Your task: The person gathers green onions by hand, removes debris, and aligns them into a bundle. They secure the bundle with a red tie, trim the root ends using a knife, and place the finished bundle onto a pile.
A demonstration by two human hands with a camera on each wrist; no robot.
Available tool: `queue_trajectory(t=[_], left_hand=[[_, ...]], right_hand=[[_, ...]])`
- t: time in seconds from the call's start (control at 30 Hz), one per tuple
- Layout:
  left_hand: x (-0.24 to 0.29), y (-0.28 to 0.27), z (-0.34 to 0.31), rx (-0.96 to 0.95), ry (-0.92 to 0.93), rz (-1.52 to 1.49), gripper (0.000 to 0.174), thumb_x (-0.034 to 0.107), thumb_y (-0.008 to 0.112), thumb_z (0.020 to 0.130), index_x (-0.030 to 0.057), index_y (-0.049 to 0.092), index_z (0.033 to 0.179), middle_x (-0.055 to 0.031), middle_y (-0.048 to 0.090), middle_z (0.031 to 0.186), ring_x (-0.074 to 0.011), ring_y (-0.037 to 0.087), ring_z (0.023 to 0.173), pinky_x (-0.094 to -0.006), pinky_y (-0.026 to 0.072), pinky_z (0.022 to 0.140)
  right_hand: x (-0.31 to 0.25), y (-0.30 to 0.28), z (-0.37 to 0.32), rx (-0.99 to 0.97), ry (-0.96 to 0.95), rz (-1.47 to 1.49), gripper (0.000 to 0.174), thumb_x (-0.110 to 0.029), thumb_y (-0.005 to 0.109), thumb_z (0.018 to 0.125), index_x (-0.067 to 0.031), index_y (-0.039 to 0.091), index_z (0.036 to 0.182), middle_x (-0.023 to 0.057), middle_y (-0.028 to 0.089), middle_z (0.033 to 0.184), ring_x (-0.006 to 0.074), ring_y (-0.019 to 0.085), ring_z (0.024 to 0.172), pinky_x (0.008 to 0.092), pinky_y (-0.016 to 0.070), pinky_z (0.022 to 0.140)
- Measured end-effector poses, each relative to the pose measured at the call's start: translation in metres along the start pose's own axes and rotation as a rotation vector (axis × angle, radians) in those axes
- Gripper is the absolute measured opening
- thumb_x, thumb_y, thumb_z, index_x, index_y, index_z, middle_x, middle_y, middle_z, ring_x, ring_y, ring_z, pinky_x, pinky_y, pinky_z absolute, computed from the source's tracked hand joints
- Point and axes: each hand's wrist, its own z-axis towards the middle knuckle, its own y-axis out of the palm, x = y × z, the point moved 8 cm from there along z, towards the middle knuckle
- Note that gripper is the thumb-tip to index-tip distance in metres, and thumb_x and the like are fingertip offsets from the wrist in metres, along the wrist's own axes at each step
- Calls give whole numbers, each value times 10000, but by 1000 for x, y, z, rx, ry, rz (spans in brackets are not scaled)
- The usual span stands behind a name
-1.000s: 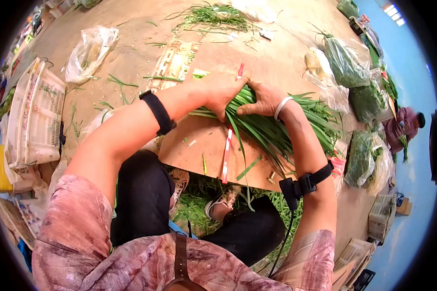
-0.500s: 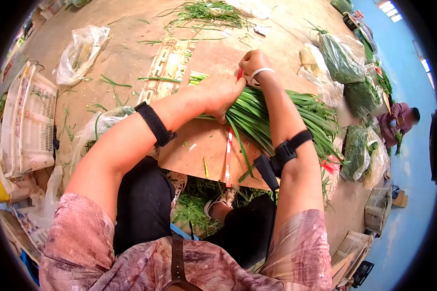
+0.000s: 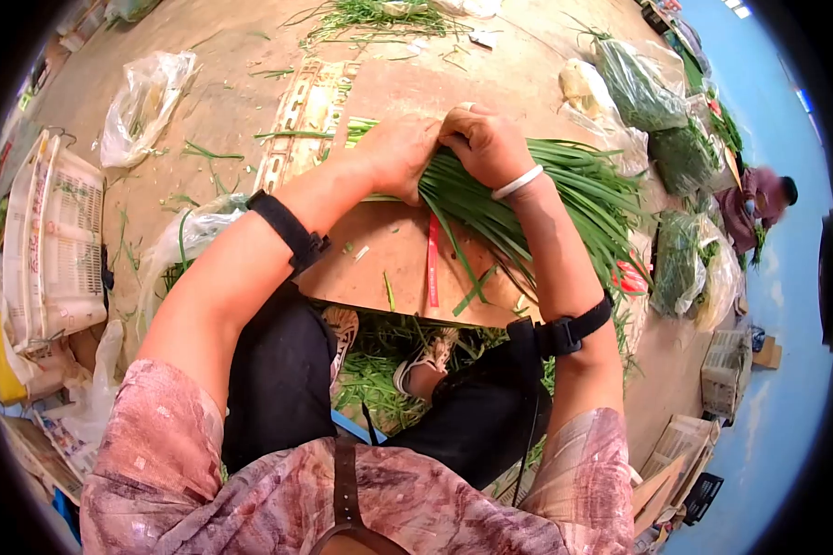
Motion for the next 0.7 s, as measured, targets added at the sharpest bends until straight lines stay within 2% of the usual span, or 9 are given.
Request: queue_trajectory(t=[0.03, 0.1, 0.17, 0.2, 0.27, 0.47, 0.53, 0.6, 0.7], left_hand=[[1, -3, 2, -22, -26, -36, 740, 285, 773, 489, 48, 451, 1112, -155, 587, 963, -340, 558, 927, -395, 474, 797], [-1, -1, 4, -64, -32, -34, 751, 288, 778, 487, 51, 451, 1120, -157, 588, 963, -342, 562, 925, -397, 477, 789], [-2, 0, 5, -92, -16, -36, 778, 295, 790, 479, 57, 449, 1136, -163, 593, 957, -348, 575, 903, -407, 482, 774], [0, -3, 4, -94, -15, -39, 778, 295, 790, 479, 57, 449, 1136, -163, 593, 957, -348, 575, 903, -407, 482, 774], [1, -5, 2, -159, -127, -63, 781, 287, 791, 480, 65, 448, 1145, -168, 600, 951, -348, 580, 898, -409, 481, 775], [-4, -2, 3, -138, -107, -48, 769, 267, 788, 475, 80, 456, 1144, -165, 612, 929, -340, 588, 880, -414, 482, 744], [-3, -1, 2, -138, -126, -45, 769, 255, 787, 465, 84, 464, 1141, -161, 616, 913, -340, 591, 862, -410, 482, 739], [-5, 2, 1, -120, -138, -50, 741, 234, 781, 472, 87, 472, 1129, -158, 607, 943, -330, 585, 890, -405, 482, 746], [-5, 2, -2, -48, -62, -44, 681, 203, 767, 501, 89, 473, 1105, -147, 580, 997, -324, 558, 949, -406, 473, 766]], right_hand=[[-1, -9, -5, 44, 26, -62, 73, -150, 584, 772, -101, 618, 815, 119, 585, 725, 321, 585, 693, 403, 469, 605], [-17, -31, -22, 158, 147, -142, 142, -156, 600, 764, -119, 605, 901, 110, 591, 771, 317, 586, 686, 411, 476, 600], [-38, -40, -54, 143, 169, -152, 209, -160, 613, 755, -112, 588, 957, 108, 582, 788, 305, 586, 672, 399, 480, 572], [-52, -28, -70, -17, 136, -137, 246, -153, 616, 746, -103, 581, 984, 104, 573, 776, 276, 589, 654, 377, 484, 539], [-78, 3, -103, -307, 148, -212, 325, -114, 639, 715, -102, 587, 1035, 75, 579, 797, 251, 593, 684, 341, 499, 588], [-99, 31, -107, -170, -78, -245, 224, -103, 623, 695, -103, 590, 917, 64, 561, 782, 241, 590, 696, 331, 493, 584], [-105, 17, -89, 26, -176, -214, 59, -144, 565, 684, -98, 528, 691, 77, 514, 713, 218, 560, 632, 333, 457, 499], [-86, -1, -63, 217, -83, -181, 61, -101, 581, 662, -107, 521, 653, 65, 491, 614, 224, 539, 562, 340, 448, 490], [-40, -25, -33, 320, 262, -9, 62, -121, 625, 728, -66, 604, 708, 144, 571, 633, 333, 565, 580, 415, 445, 517]])
